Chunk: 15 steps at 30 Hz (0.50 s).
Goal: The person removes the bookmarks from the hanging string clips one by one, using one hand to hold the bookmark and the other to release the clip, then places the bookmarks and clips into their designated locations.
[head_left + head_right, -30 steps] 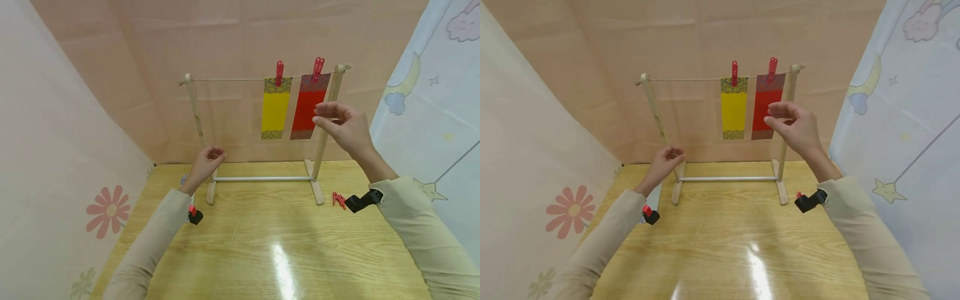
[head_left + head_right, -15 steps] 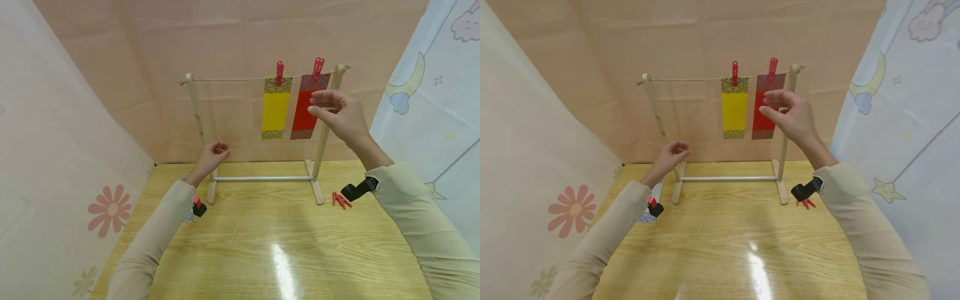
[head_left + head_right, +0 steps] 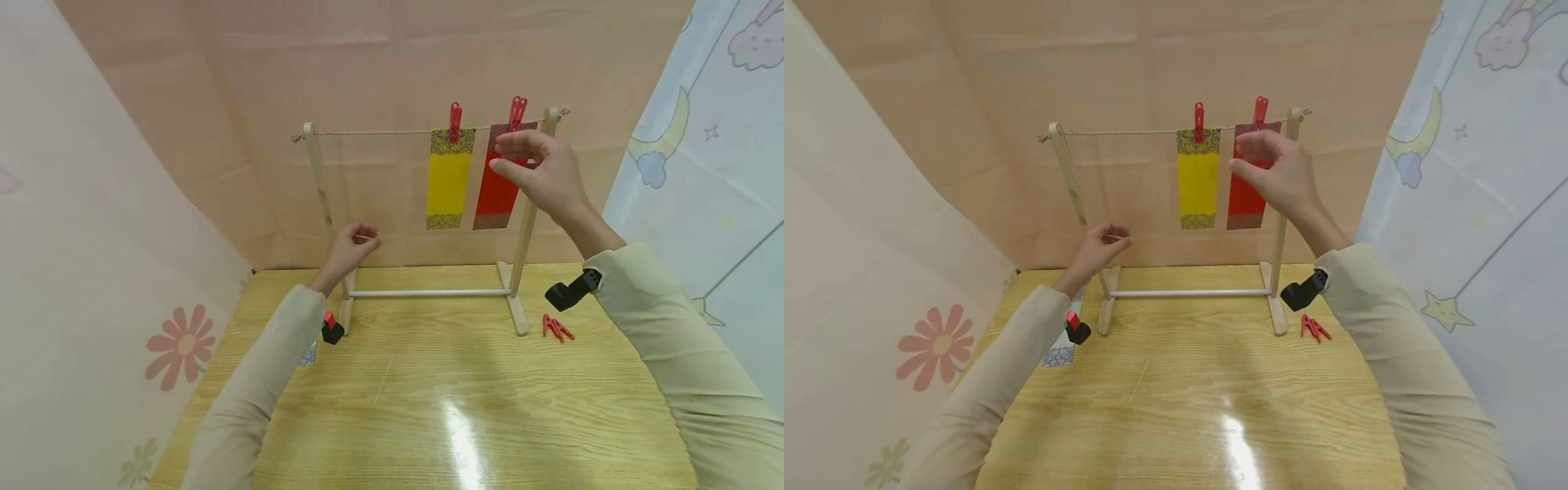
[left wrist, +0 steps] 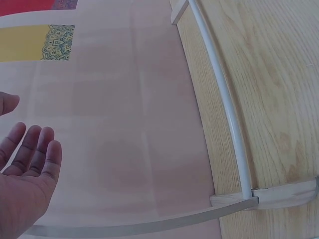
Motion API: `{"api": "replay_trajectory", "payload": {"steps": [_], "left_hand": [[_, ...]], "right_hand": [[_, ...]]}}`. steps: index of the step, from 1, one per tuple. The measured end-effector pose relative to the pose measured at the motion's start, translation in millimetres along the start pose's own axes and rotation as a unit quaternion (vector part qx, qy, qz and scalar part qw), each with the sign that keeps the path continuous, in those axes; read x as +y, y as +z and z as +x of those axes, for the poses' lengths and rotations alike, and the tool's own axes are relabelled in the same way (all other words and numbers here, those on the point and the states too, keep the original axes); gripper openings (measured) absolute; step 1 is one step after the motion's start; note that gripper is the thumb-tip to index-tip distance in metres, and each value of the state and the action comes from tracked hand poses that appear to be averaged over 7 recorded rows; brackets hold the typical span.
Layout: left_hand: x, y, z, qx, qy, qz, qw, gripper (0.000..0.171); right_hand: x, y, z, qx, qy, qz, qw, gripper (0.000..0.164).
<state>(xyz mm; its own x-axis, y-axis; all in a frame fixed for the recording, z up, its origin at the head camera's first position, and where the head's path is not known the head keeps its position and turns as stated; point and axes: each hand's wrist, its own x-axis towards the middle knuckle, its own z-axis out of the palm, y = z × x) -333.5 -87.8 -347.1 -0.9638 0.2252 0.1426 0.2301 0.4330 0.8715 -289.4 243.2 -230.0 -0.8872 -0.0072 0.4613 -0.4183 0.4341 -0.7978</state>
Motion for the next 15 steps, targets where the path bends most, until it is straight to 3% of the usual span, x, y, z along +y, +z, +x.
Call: {"api": "replay_trajectory", "payload": {"steps": [15], "left_hand": [[1.2,13.6,13.7,-0.003,0.001,-0.019,0.9998,0.026]], "right_hand": [[-8.2,6.6,20.9,0.0,0.017,0.013,1.0,0.04]]}}
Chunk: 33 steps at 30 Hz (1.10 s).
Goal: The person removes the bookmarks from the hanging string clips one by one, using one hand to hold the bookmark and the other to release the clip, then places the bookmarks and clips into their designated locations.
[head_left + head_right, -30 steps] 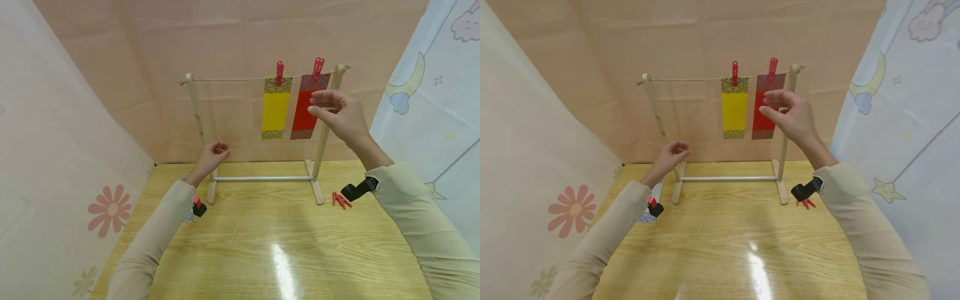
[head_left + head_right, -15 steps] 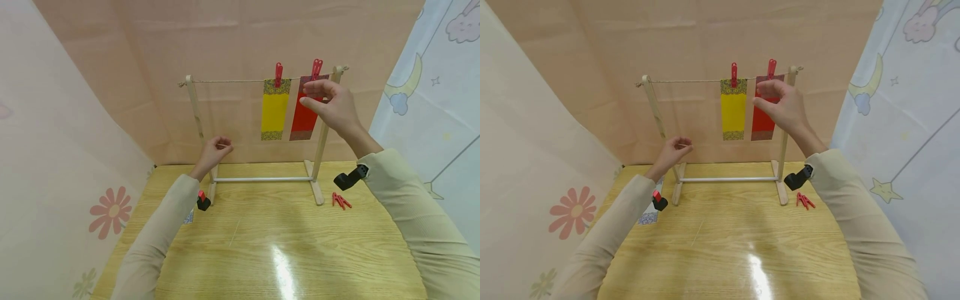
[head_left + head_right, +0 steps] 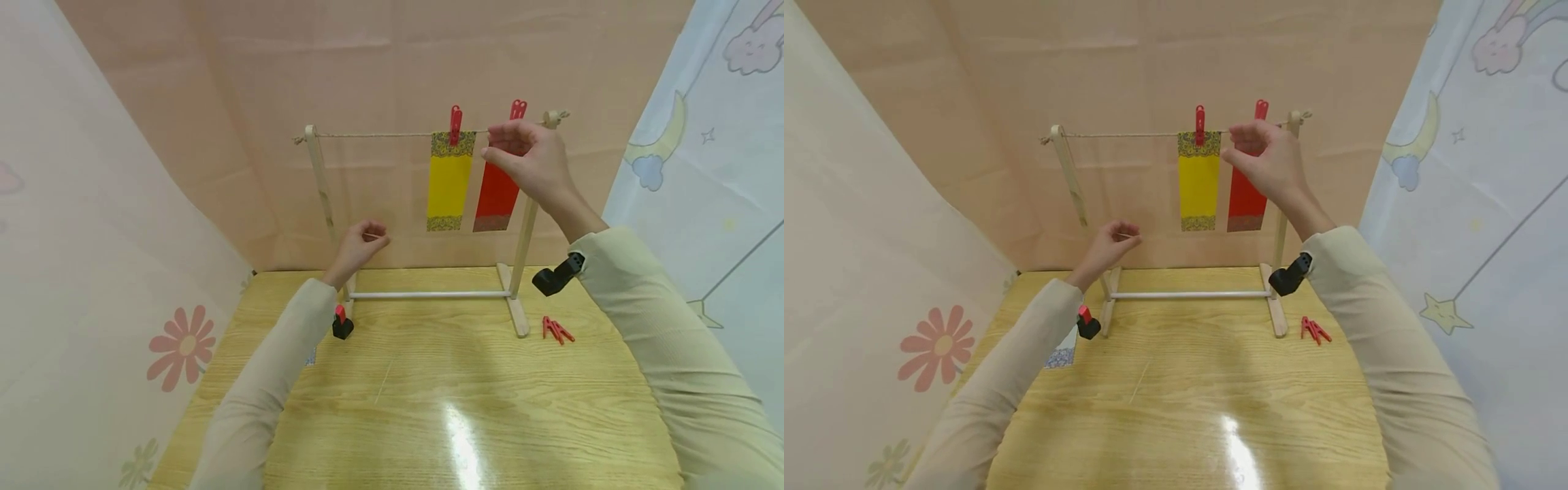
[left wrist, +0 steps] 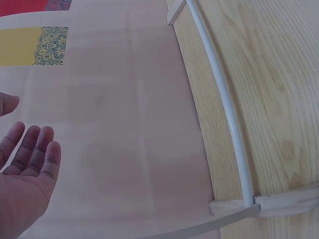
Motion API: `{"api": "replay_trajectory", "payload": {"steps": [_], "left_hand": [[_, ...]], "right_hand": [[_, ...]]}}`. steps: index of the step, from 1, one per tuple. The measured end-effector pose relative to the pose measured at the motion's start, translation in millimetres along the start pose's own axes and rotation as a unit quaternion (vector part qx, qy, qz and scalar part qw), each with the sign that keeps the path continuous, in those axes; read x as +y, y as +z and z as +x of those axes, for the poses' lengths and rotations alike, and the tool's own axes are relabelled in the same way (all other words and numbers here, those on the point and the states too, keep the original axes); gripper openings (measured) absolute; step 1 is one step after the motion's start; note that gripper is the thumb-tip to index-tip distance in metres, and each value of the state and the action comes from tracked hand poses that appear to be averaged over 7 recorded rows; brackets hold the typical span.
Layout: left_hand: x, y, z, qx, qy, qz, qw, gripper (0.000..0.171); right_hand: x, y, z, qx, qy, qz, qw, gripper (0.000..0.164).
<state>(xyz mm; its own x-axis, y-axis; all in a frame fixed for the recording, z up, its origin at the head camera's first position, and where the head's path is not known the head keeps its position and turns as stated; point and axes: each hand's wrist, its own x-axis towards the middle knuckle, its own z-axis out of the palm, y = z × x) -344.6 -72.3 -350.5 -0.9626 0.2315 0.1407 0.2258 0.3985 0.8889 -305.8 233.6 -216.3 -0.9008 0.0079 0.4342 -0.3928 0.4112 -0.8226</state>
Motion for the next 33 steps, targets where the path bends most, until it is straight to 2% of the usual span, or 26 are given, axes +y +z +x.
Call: {"api": "replay_trajectory", "payload": {"steps": [10,21,27,33], "left_hand": [[-0.5,13.8,7.5,0.008,-0.008,-0.043,0.999,0.024],[-3.0,27.1,14.6,0.032,-0.028,-0.085,0.9955,0.025],[-2.4,33.2,17.7,0.039,-0.032,-0.088,0.9948,0.028],[-0.8,40.2,20.3,0.032,-0.026,-0.095,0.9946,0.033]], "right_hand": [[-0.7,-0.1,14.1,0.007,0.019,0.013,1.0,0.039],[-6.4,0.1,21.8,0.018,0.025,0.029,0.999,0.038],[-8.6,1.2,26.2,0.015,0.037,0.038,0.998,0.039],[-14.2,3.3,29.9,0.017,0.044,0.016,0.999,0.041]]}}
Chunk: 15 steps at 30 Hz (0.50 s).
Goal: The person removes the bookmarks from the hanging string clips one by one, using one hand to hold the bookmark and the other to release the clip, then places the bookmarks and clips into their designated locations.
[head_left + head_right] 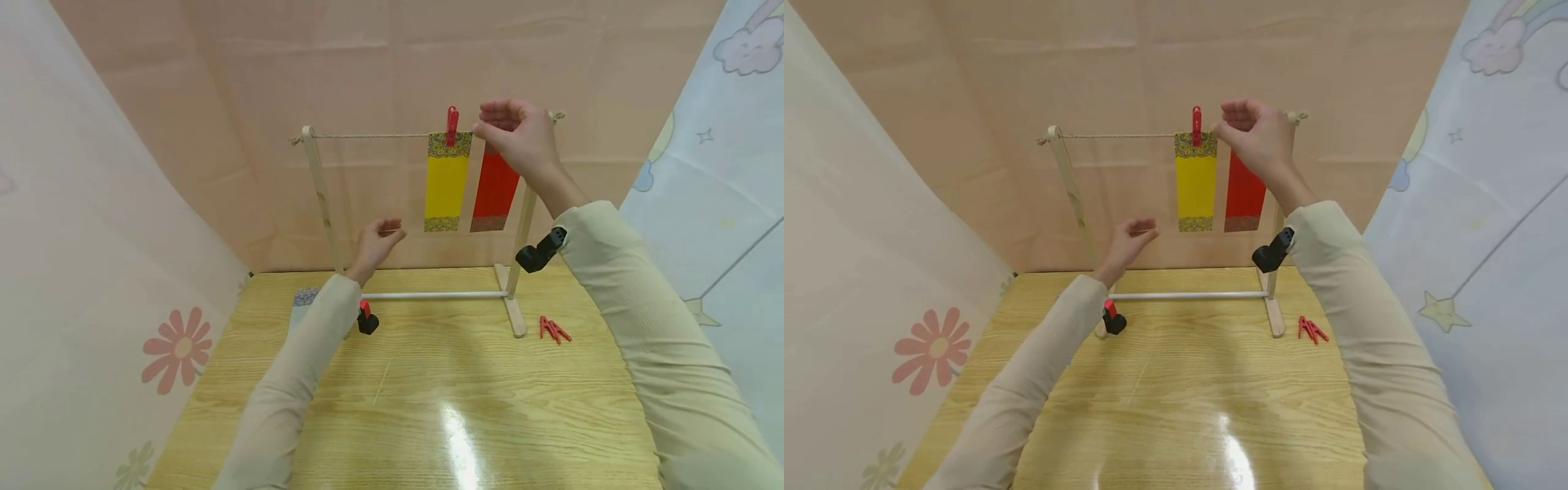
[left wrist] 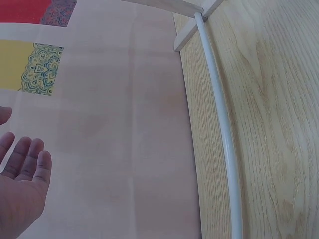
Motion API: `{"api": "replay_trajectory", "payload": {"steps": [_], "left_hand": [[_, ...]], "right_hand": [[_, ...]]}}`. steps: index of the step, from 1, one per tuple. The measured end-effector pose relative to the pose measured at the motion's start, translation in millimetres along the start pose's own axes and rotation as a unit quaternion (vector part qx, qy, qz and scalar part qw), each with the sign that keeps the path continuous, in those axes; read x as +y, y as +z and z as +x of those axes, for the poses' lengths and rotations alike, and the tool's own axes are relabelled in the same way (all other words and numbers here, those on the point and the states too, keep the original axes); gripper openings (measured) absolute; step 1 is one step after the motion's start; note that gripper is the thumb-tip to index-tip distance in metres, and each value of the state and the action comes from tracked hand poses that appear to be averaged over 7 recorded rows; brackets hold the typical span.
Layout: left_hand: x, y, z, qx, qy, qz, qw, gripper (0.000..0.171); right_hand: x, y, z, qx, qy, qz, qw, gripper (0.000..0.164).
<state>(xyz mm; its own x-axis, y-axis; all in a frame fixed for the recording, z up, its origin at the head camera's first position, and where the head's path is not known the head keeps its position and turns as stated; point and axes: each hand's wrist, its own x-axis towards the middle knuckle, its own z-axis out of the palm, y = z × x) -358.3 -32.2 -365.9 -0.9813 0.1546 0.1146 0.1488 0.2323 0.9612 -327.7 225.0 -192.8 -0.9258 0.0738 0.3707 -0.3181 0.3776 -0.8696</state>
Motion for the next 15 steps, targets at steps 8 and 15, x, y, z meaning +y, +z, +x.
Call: {"api": "replay_trajectory", "payload": {"steps": [8,15], "left_hand": [[4.1,9.1,1.0,-0.004,0.006,-0.005,1.0,0.035],[5.1,18.6,5.6,-0.008,0.012,-0.007,0.9999,0.034]], "right_hand": [[-5.3,3.5,1.4,0.002,0.01,0.005,1.0,0.04],[-4.7,6.0,2.9,0.007,0.013,-0.01,1.0,0.039]]}}
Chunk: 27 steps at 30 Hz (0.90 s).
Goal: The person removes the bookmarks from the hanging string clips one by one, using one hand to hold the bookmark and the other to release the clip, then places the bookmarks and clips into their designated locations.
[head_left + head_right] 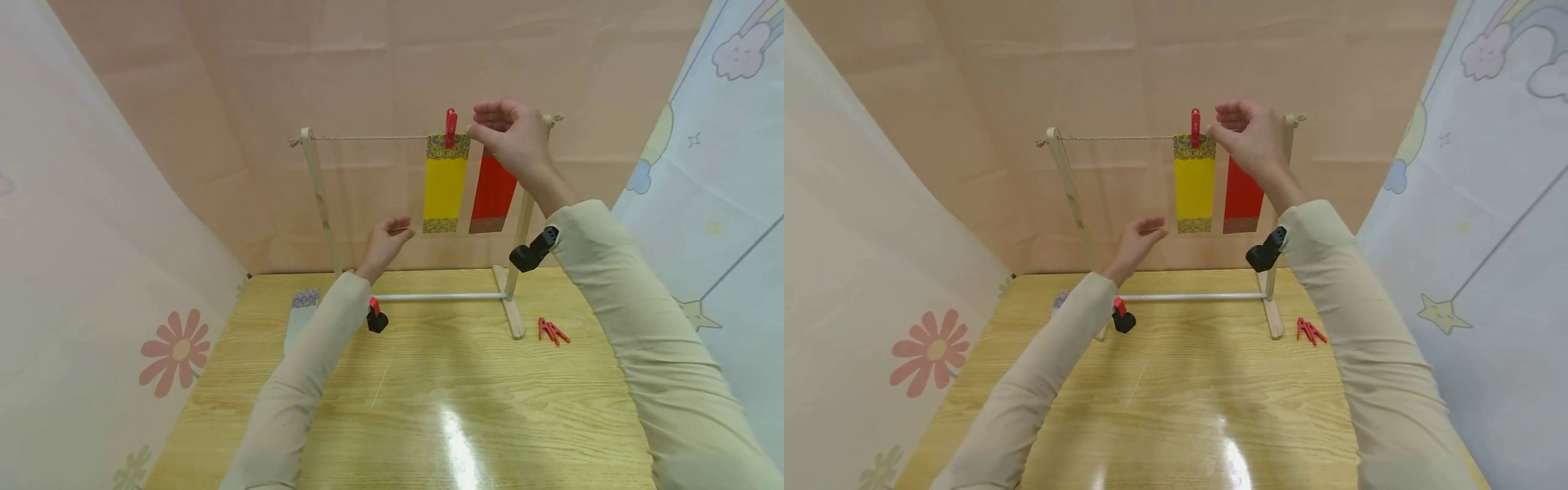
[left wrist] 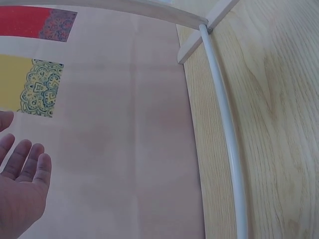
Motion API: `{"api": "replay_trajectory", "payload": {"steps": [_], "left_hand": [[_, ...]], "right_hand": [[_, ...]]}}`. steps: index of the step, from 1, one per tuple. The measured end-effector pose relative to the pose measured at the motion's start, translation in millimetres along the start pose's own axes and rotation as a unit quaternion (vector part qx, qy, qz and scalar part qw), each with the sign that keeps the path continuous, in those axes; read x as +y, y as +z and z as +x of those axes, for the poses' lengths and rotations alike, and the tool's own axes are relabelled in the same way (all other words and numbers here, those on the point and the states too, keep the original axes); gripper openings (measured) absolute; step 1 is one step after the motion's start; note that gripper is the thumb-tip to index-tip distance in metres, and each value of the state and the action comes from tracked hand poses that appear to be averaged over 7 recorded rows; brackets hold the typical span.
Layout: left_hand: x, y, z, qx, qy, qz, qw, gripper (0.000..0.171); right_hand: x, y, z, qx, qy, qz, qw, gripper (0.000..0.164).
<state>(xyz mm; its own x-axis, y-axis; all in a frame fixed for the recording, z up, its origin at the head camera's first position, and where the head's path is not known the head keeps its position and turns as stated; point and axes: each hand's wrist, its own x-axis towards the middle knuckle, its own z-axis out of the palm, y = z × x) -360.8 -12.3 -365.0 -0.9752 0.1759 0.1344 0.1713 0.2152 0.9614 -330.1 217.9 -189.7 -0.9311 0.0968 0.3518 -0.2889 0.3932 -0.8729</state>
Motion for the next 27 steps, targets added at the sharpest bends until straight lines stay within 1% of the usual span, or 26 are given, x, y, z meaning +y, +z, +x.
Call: {"api": "replay_trajectory", "payload": {"steps": [6,13,18,24,27], "left_hand": [[6.0,8.3,2.5,-0.006,-0.005,-0.006,1.0,0.035],[8.8,12.1,4.2,-0.003,-0.011,0.001,0.9999,0.036],[8.1,16.4,6.5,0.008,-0.011,0.001,0.9999,0.03],[6.6,21.4,8.7,0.037,-0.01,0.002,0.9993,0.023],[6.9,22.8,8.7,0.044,-0.009,0.005,0.999,0.022]], "right_hand": [[-0.9,1.0,1.0,0.006,0.001,-0.016,1.0,0.039],[-3.1,4.4,2.2,-0.007,0.02,-0.022,1.0,0.043],[-3.2,7.7,3.3,-0.02,0.018,-0.021,0.999,0.044],[-6.0,11.1,3.9,-0.031,0.023,-0.036,0.999,0.044],[-7.0,11.9,4.1,-0.033,0.026,-0.033,0.999,0.044]]}}
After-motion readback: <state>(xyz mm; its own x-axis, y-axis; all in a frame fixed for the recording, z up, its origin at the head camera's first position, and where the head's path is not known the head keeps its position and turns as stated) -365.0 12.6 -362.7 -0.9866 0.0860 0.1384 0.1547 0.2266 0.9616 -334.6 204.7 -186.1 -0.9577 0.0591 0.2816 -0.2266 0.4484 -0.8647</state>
